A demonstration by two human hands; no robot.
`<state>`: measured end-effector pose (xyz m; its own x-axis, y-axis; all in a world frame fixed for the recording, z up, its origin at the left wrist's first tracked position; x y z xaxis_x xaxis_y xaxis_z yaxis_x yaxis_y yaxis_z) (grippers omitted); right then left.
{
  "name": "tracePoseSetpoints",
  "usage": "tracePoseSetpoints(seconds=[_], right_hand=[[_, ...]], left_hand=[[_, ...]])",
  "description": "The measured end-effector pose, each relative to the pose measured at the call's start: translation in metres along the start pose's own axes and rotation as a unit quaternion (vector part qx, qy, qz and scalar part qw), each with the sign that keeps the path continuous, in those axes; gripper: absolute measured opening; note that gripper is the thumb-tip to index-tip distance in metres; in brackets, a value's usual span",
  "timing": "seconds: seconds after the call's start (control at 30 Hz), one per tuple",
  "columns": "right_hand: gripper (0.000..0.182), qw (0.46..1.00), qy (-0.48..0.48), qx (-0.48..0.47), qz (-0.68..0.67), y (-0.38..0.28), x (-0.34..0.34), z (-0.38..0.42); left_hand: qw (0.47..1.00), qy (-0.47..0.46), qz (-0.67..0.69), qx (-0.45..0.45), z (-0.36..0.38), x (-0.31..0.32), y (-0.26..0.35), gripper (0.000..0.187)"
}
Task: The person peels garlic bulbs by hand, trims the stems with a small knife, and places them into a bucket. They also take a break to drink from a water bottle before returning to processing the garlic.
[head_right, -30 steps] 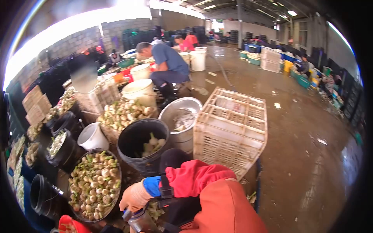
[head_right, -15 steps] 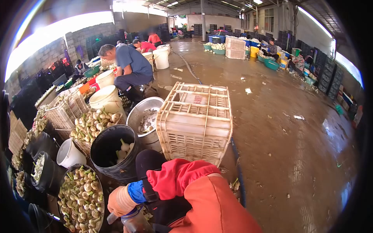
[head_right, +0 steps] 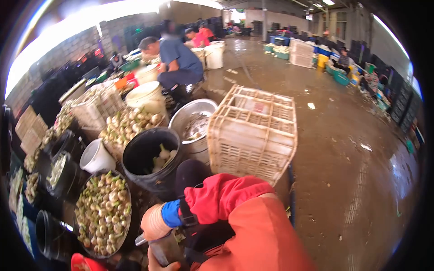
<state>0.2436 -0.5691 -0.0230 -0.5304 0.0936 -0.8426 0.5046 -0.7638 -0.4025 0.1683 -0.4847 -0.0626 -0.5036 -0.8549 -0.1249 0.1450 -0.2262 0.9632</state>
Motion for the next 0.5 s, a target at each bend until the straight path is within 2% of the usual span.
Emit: tracePoseSetpoints(seconds=[0.07, 0.13, 0.17, 0.2, 0.23, 0.27, 0.33, 0.37, 0.4, 0.47, 0.5], right_hand=[[0.036, 1.0, -0.021, 0.008, 0.003, -0.001, -0.001, 0.0], [0.048, 0.998, -0.061, -0.019, -0.018, -0.009, -0.006, 0.004], [0.051, 0.995, -0.017, -0.097, -0.013, -0.019, -0.013, 0.0], [0.056, 0.985, 0.029, -0.171, -0.008, -0.028, -0.019, 0.0], [0.059, 0.98, 0.013, -0.192, -0.06, -0.036, -0.02, 0.004], [0.059, 0.979, 0.011, -0.194, -0.06, -0.04, -0.019, 0.004], [0.055, 0.988, 0.0, -0.157, 0.004, -0.039, -0.01, 0.002], [0.044, 0.995, 0.019, -0.101, -0.016, -0.031, -0.009, 0.001], [0.044, 0.995, 0.018, -0.102, -0.017, -0.033, -0.008, 0.001], [0.039, 0.996, 0.018, -0.054, -0.062, -0.025, -0.007, 0.002], [0.038, 0.997, 0.014, -0.062, -0.052, -0.028, -0.009, 0.002]], left_hand=[[0.999, 0.035, -0.024, 0.014, 0.004, -0.006, 0.007, 0.086], [0.997, 0.012, -0.079, 0.008, 0.005, -0.004, 0.013, 0.085], [1.0, -0.012, 0.023, 0.013, 0.005, -0.004, 0.022, 0.086], [1.0, -0.007, 0.024, 0.009, 0.006, -0.009, 0.014, 0.086], [0.994, -0.045, 0.104, -0.001, 0.003, -0.009, 0.001, 0.086], [0.979, -0.085, 0.183, -0.01, 0.002, -0.007, -0.008, 0.086], [0.981, -0.09, 0.173, -0.008, 0.004, -0.005, -0.01, 0.087], [0.989, -0.069, 0.127, -0.01, 0.005, -0.006, -0.011, 0.088], [0.996, -0.047, 0.081, -0.012, 0.006, -0.006, -0.012, 0.088], [0.994, -0.027, 0.101, -0.01, 0.007, -0.008, -0.013, 0.087], [0.997, -0.013, 0.071, -0.009, 0.008, -0.011, -0.008, 0.088]])
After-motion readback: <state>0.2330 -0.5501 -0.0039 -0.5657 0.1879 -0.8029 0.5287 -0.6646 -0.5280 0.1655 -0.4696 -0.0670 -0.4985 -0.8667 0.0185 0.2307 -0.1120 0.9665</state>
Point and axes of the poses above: each hand's wrist, its own z-axis away from the middle knuckle, its own x-axis out of the palm, y = z × x, the point moved 10 cm from there along -z, towards the middle knuckle, and after that the axes turned 12 degrees about -x, right-handed, at the moved point
